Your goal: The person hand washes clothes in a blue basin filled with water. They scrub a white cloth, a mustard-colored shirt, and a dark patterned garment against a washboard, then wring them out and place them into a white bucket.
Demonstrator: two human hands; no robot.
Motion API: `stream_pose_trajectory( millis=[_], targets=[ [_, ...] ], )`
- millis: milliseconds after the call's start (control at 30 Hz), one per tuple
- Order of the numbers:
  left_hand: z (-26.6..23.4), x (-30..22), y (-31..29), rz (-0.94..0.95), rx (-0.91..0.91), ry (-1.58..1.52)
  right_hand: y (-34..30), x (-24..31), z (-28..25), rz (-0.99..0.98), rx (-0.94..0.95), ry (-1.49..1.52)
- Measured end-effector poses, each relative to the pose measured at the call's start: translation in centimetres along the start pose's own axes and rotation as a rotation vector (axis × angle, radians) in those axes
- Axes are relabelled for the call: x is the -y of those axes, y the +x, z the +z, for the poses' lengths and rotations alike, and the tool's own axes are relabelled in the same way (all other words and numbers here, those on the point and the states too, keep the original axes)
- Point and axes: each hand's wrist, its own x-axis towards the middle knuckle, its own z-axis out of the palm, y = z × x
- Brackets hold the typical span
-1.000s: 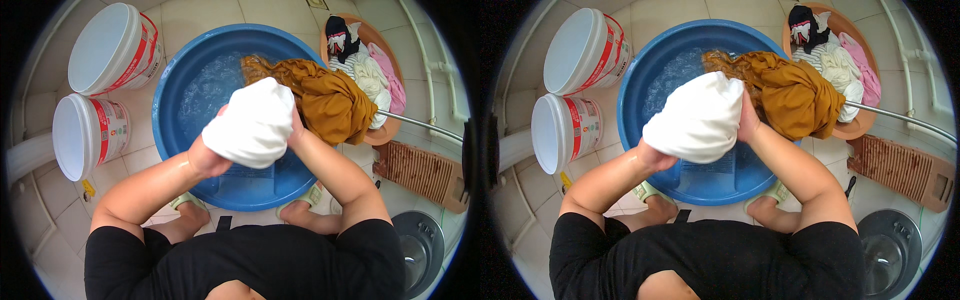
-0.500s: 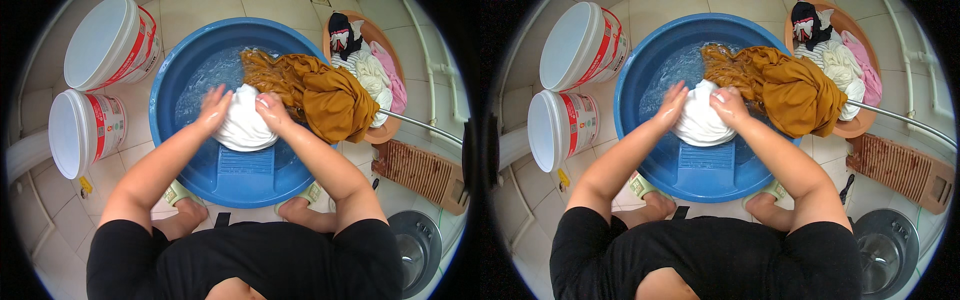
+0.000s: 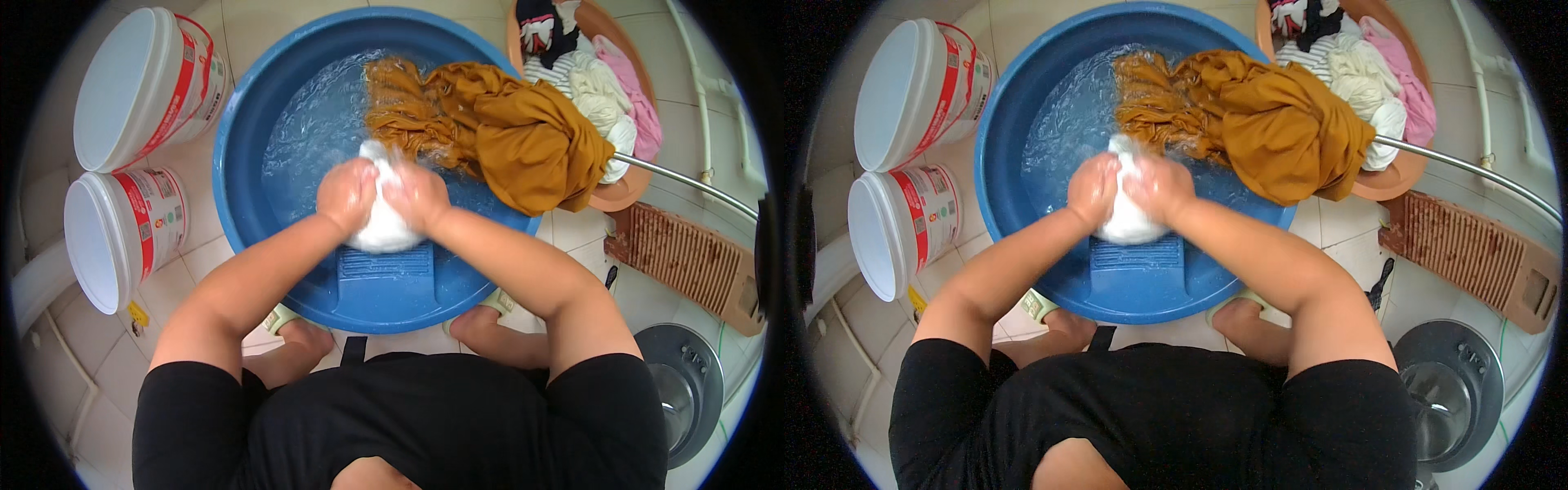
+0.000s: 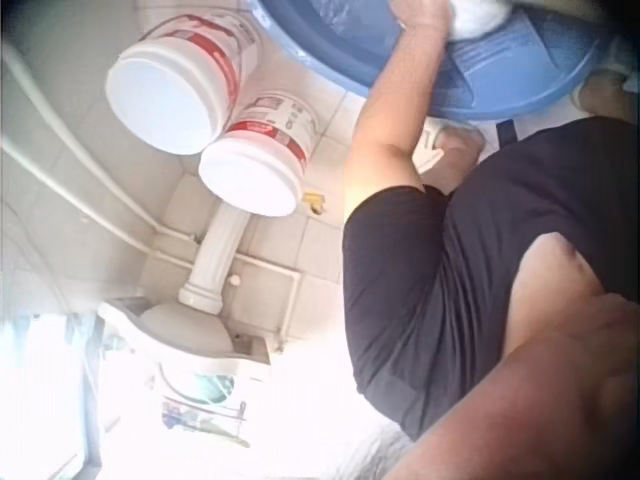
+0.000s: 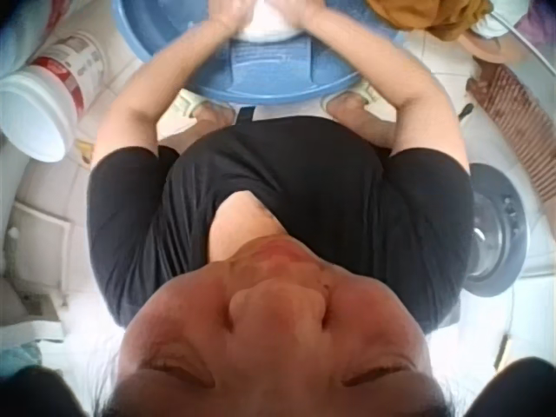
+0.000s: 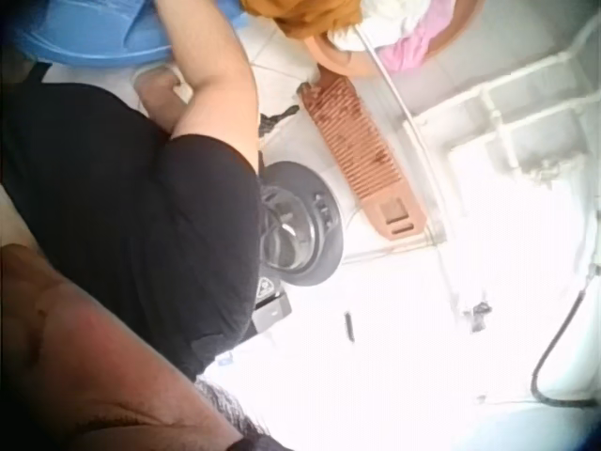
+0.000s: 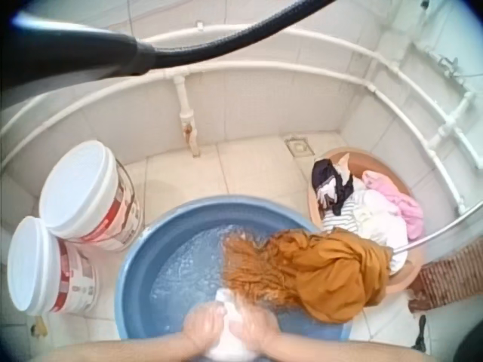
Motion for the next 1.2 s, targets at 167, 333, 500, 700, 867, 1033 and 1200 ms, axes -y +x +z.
stream_pose_trajectory(
  millis=[167,333,500,700,867,1033,1200],
  targets=[
    [0.6,-0.7,2.8,-0.147,-0.041,-0.005,1.2,0.4,-1.4,0.077,-0.268,-0.187],
    [-1.9,-2.5,-7.6,0.408,-0.062,-0.06,-8.2,0.5,0.3,-0.492,-0.204,-0.185],
    [1.5,1.1,-2.0,0.213,0.023,0.021,-3.1,-2.1,1.6,-0.31,-0.187,0.055],
    [-1.3,-3.0,3.3,-0.289,0.052,0.109,1.1,0.7,-1.2,0.026,-0.297,-0.26],
    [-2.6,-2.6,-7.1,0.358,0.078,0.004,-7.7,1.2,-1.4,-0.265,0.066,-0.129],
    [0.3,-1.1,-8.2,0.543,-0.047,0.173,-7.9,-1.3,2.2,-0.624,-0.22,-0.189],
    [-0.2,-0.2,-2.8,0.581,-0.041,-0.001,-3.1,-1.7,0.9,-0.643,-0.128,-0.189]
  ],
)
